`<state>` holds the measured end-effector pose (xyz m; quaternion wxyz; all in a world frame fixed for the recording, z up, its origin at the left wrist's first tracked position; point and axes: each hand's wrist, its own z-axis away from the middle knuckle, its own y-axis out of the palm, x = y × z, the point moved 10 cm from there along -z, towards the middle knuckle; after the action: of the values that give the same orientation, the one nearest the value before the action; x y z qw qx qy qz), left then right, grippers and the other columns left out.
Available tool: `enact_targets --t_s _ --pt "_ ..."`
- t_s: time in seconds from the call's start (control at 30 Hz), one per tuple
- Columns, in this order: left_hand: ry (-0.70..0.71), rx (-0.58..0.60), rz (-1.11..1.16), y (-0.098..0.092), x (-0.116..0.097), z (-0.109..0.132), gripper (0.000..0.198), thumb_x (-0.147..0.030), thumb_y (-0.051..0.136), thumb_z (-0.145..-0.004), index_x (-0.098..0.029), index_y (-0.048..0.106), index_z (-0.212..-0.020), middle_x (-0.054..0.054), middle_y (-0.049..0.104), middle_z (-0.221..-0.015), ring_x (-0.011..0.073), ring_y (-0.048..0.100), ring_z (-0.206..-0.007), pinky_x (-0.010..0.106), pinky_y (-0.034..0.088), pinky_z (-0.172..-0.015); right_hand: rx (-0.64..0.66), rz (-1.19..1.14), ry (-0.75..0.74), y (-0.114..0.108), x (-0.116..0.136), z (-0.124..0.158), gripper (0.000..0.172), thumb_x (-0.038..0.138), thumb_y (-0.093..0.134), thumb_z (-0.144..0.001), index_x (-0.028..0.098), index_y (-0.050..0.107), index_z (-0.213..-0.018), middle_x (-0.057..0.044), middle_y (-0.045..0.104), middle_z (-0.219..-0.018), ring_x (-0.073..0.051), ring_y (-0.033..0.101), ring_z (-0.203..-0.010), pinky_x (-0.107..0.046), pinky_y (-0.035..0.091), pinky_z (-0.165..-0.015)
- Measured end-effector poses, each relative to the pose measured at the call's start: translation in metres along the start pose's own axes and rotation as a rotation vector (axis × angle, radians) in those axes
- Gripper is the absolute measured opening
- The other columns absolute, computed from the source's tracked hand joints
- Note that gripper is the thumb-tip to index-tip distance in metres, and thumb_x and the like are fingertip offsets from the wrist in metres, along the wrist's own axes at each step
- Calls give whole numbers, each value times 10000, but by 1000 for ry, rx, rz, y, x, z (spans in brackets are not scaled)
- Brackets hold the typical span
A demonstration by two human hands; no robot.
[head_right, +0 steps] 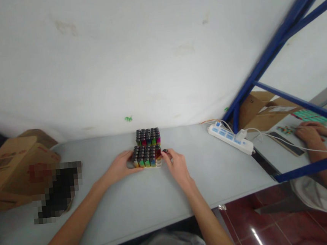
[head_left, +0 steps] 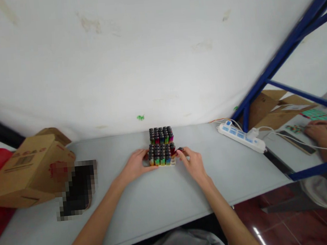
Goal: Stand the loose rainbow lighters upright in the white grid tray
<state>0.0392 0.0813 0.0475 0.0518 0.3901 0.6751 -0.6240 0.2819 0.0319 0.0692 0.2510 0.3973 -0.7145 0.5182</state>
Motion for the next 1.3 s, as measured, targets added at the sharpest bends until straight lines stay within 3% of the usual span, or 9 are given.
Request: enact_targets --t_s 0.2,0.37,0.5,0.6,0.7,0.77,0.87,1.03,1.3 --pt "20 0 -6 3 2 0 539 -655 915 -736 -213 733 -985 73 777 -979 311 704 -909 401 554 -848 246 453 36 24 10 -7 228 356 542 -1165 204 712 -1173 -126 850 -1025 -281 820 -896 -319 532 -739" --pt "10 -11 2 5 7 1 566 -664 914 -737 -217 751 -1044 89 777 -1041 340 706 -973 458 583 -920 361 730 54 23 18 -16 396 438 504 -1179 185 778 -1045 -170 846 -975 -314 817 -905 -411 546 -901" --pt "27 -83 41 1 10 7 590 -661 906 -758 -227 775 -1137 104 736 -1186 372 667 -1182 511 583 -1068 297 486 11 24 4 -2 328 456 595 -1139 198 766 -1250 -135 830 -1140 -297 782 -1066 -418 578 -987" --pt "30 -105 38 4 10 12 579 -638 883 -808 -225 780 -1201 109 683 -1279 361 637 -1260 528 560 -1146 170 374 -63 27 -8 14 528 540 665 -1081 180 683 -1467 -193 713 -1444 -345 664 -1336 -516 533 -1166" --pt "5 -151 -25 11 7 16 600 -608 849 -868 -223 756 -1320 145 595 -1492 392 569 -1402 570 491 -1235 163 379 -110 42 -15 23 787 613 718 -1019 164 535 -1640 -238 568 -1629 -403 507 -1531 -649 415 -1283" --pt "-24 -200 -76 16 6 18 624 -591 806 -918 -234 709 -1421 157 514 -1623 425 496 -1500 599 422 -1292 180 415 -93 48 -20 19 815 602 682 -1040 171 462 -1696 -249 513 -1684 -431 428 -1598 -735 325 -1308" --pt "-45 -208 -108 28 7 18 693 -608 736 -973 -243 610 -1549 184 445 -1708 461 403 -1593 645 328 -1341 231 450 -55 50 -25 6 729 554 597 -1096 203 441 -1716 -235 468 -1732 -453 387 -1627 -786 262 -1309" --pt "-41 -139 -98 40 13 19 749 -645 645 -1024 -261 501 -1651 205 438 -1738 465 358 -1645 709 232 -1360 293 427 -72 46 -26 -7 685 562 557 -1112 215 473 -1698 -235 492 -1714 -444 410 -1616 -762 275 -1313" --pt "-38 -67 -70 31 5 17 729 -641 595 -1062 -213 522 -1647 207 475 -1725 417 400 -1635 645 263 -1380 302 363 -81 51 -22 -4 676 603 497 -1128 222 489 -1687 -217 512 -1702 -440 409 -1615 -797 223 -1315"
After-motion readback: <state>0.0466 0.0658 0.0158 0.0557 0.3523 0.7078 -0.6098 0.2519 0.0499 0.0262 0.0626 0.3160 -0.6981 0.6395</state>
